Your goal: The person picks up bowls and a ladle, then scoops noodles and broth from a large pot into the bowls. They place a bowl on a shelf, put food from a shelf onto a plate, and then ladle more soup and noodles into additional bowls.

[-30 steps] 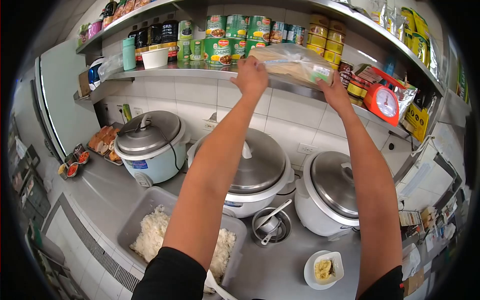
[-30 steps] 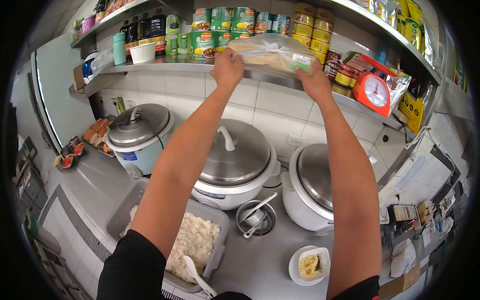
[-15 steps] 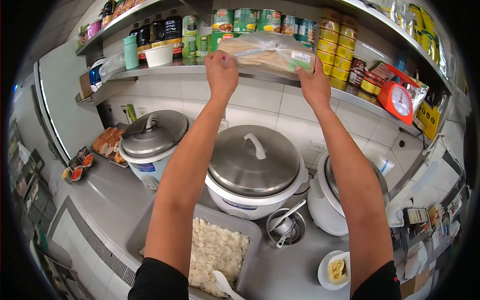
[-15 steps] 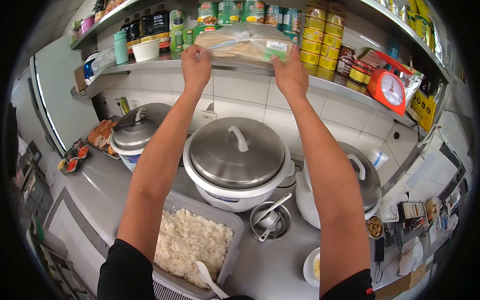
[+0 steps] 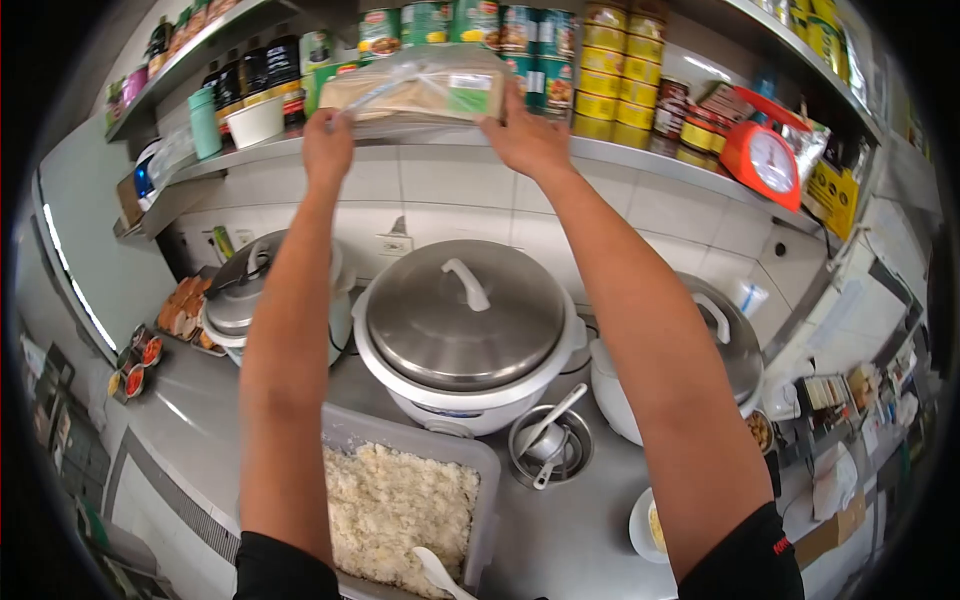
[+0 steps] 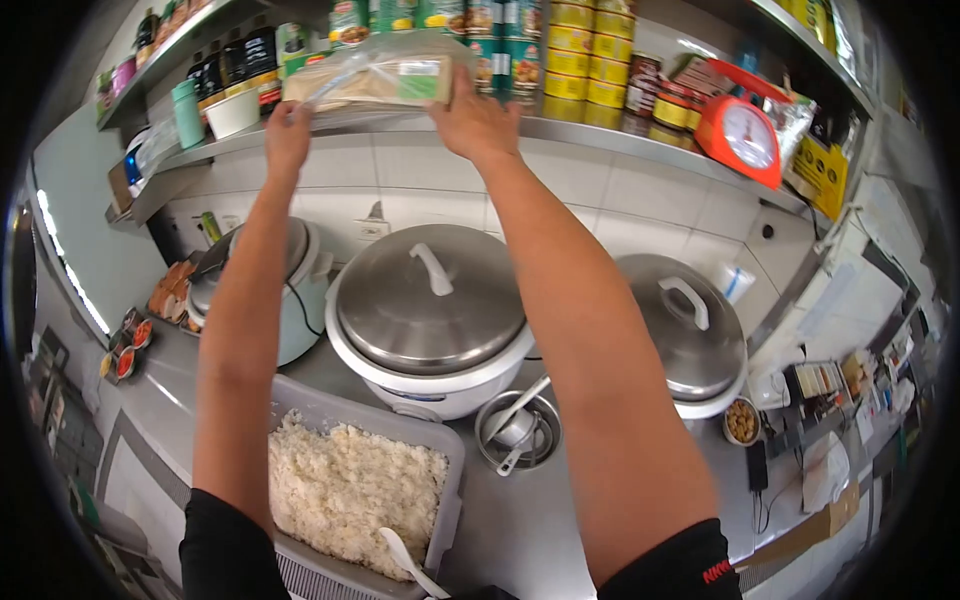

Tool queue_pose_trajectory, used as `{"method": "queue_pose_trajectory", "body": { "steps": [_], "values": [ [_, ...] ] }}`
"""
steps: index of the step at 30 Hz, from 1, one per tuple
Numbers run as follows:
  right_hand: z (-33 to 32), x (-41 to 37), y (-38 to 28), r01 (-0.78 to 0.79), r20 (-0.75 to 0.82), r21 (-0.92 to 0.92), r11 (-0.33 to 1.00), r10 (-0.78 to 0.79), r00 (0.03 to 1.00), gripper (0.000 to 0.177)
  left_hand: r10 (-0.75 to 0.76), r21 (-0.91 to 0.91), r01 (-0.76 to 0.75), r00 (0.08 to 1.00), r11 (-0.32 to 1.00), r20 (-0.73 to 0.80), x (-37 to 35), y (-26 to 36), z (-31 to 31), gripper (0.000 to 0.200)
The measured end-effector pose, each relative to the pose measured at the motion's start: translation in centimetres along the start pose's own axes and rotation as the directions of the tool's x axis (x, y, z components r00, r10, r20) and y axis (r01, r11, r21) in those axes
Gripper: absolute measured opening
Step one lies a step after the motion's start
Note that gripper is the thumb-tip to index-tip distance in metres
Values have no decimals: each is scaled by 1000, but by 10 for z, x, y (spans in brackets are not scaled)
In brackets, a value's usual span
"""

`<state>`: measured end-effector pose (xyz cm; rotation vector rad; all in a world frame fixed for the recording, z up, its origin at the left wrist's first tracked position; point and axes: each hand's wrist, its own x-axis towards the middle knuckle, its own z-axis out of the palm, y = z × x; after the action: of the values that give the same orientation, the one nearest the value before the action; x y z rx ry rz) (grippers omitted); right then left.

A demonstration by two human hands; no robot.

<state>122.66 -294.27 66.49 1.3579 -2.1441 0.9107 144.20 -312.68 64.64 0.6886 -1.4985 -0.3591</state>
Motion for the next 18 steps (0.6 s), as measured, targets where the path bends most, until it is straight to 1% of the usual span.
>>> {"method": "queue_pose_trajectory", "body": {
  "steps": [2,3,4,5,6,7,8,9,10,11,12,13,14,15,16,17,18],
  "values": [
    [1,-2,16,228,-50,112,967,-223,973,70,-52,-104,53,999,993,16,7,-7,-1,33],
    [-6,-9,22,192,-40,102,976,-189,981,70,166,-50,-174,977,984,-131,21,-25,-6,39],
    [-20,-20,31,256,-18,304,917,-263,965,69,371,17,-379,894,925,-251,23,-37,4,44],
    [-36,-37,50,286,-14,491,823,-321,947,68,345,7,-358,897,934,-277,-10,-8,8,44],
    [-57,-66,69,206,24,473,857,-247,969,68,311,-7,-327,905,945,-289,-53,35,-5,44],
    [-82,-104,82,139,116,464,875,-215,970,64,229,-250,-256,964,934,-134,-104,77,-7,40],
    [-97,-143,98,77,203,453,888,-187,961,59,164,-466,-131,986,875,32,-158,115,-8,36],
    [-109,-180,125,47,234,489,871,-182,955,55,130,-461,5,957,887,260,-212,138,-9,30],
    [-128,-218,153,29,256,530,847,-193,947,50,101,-427,121,881,896,462,-255,156,-16,26],
    [-150,-260,180,-61,238,510,858,-72,968,46,171,-514,293,716,806,676,-297,151,-11,21],
    [-174,-303,207,-137,209,493,859,36,977,43,215,-533,456,581,713,785,-345,154,-4,19],
    [-191,-345,235,-315,162,603,733,274,948,42,133,-341,584,369,736,920,-391,163,-3,20],
    [-205,-390,266,-369,37,660,654,463,886,41,173,-252,593,187,765,967,-431,160,6,23],
    [-212,-444,302,-440,-50,718,539,671,740,41,115,-64,619,-42,783,992,-462,166,12,30],
    [-218,-500,325,-492,-114,728,478,792,600,42,52,88,671,-185,736,981,-497,162,22,35],
    [-216,-560,342,-553,-119,724,412,865,488,45,-4,246,692,-332,679,943,-532,153,35,41],
    [-200,-643,379,-594,9,731,337,865,502,49,-45,333,681,-404,653,914,-560,147,47,47]
  ]
}}
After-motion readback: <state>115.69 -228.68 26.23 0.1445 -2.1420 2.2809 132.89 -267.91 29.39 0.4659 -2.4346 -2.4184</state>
